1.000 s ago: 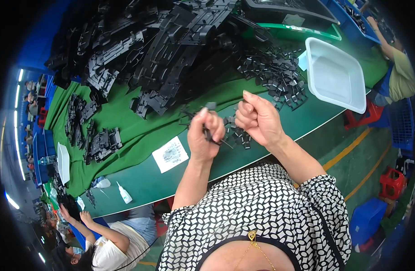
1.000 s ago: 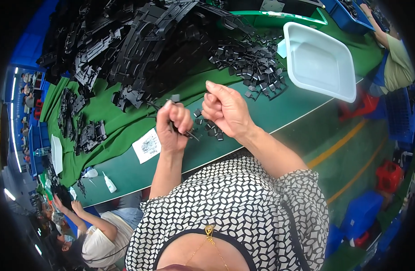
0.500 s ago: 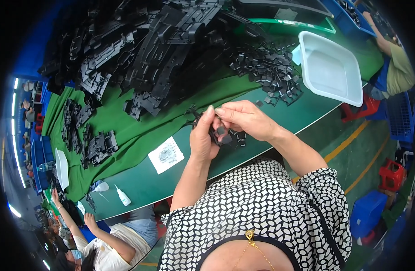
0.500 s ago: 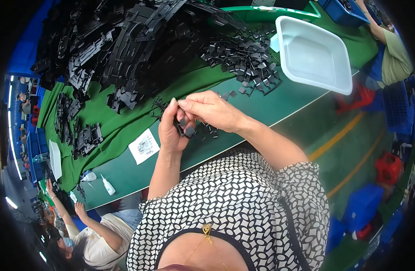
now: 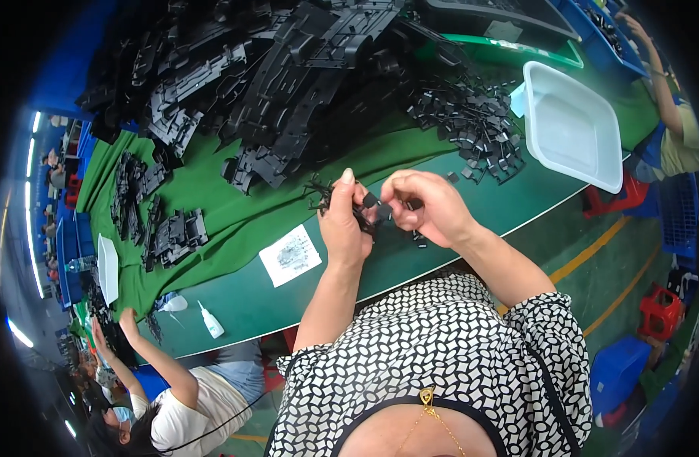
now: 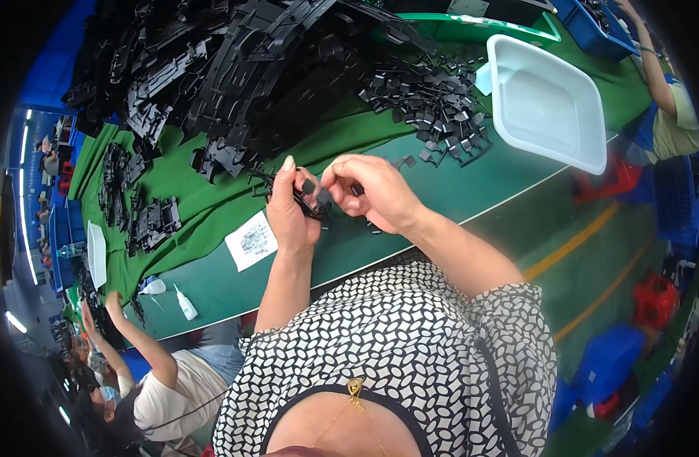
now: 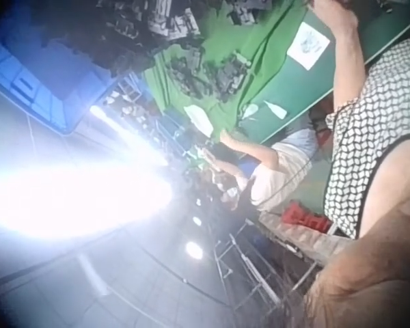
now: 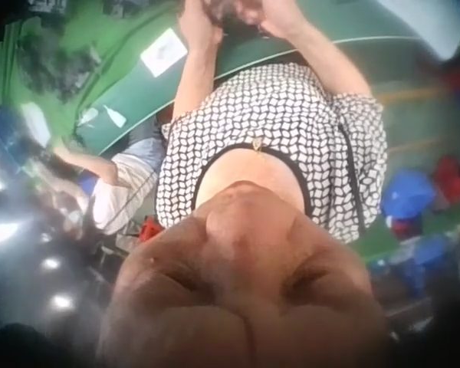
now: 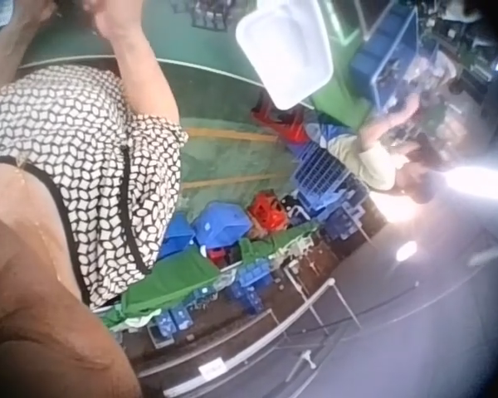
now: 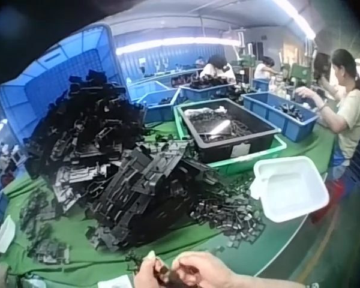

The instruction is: Assembling small black plastic parts onto a larger frame or component at a factory workstation.

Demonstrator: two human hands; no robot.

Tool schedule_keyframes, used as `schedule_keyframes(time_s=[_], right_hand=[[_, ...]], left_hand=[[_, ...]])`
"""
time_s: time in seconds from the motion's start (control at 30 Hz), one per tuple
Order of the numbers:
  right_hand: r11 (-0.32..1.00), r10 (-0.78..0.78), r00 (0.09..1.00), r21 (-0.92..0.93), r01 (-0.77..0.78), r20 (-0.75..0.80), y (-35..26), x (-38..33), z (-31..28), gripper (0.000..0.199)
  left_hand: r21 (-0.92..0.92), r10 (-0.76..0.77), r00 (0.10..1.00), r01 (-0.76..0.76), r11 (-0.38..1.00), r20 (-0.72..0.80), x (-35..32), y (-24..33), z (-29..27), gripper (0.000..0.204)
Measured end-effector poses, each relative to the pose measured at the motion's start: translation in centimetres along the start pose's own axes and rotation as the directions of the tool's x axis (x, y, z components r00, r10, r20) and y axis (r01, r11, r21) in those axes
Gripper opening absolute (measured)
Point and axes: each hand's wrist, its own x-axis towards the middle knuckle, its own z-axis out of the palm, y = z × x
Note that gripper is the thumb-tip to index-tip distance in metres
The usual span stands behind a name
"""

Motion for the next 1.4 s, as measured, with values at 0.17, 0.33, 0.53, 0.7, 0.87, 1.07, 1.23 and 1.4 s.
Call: schedule_keyframes(time_s=[0.17, 0.33, 0.53, 0.7, 0.87, 1.07, 1.23, 1.4], right_hand=[[0.832, -0.120, 0.991, -0.537, 0.137, 0.066, 0.2, -0.4, 0.9, 0.033], [0.817, -0.248, 0.966, -0.520, 0.250, 0.075, -0.4, -0.5, 1.1, 0.030], [0.907, -0.210, 0.971, -0.347, 0.239, 0.118, 1.2, 0.1, -0.5, 0.026], [0.921, -0.243, 0.969, 0.325, 0.217, 0.042, 0.8, 0.5, -0.4, 0.027], [0.996, -0.041, 0.999, 0.073, 0.043, -0.030, 0.1, 0.3, -0.3, 0.028], [0.973, -0.031, 0.998, -0.227, 0.044, 0.058, -0.2, -0.4, 0.7, 0.036], [0.919, -0.195, 0.972, -0.321, 0.228, 0.130, -0.2, -0.2, 0.3, 0.028], [0.970, -0.143, 0.977, -0.174, 0.170, 0.157, 0.7, -0.1, -0.5, 0.028]], left_hand=[[0.181, 0.027, 1.000, -0.026, 0.983, -0.006, -0.3, -0.2, 0.5, 0.034], [0.146, -0.155, 0.988, 0.152, 0.978, 0.011, -0.6, -0.6, 0.3, 0.032], [0.045, -0.215, 0.957, 0.211, 0.977, 0.196, -1.0, -0.7, 0.6, 0.025], [-0.251, -0.220, 0.948, 0.276, 0.928, 0.230, -0.5, 0.3, 0.5, 0.037], [-0.082, -0.126, 0.982, 0.138, 0.987, 0.140, -0.4, 0.5, 0.8, 0.037], [0.118, -0.014, 0.998, 0.007, 0.993, 0.057, -0.1, -0.6, 0.3, 0.033], [0.070, -0.165, 0.965, 0.154, 0.986, 0.203, -0.8, -0.4, 0.5, 0.024], [0.071, -0.238, 0.927, 0.228, 0.971, 0.290, -0.9, 0.3, 0.4, 0.021]])
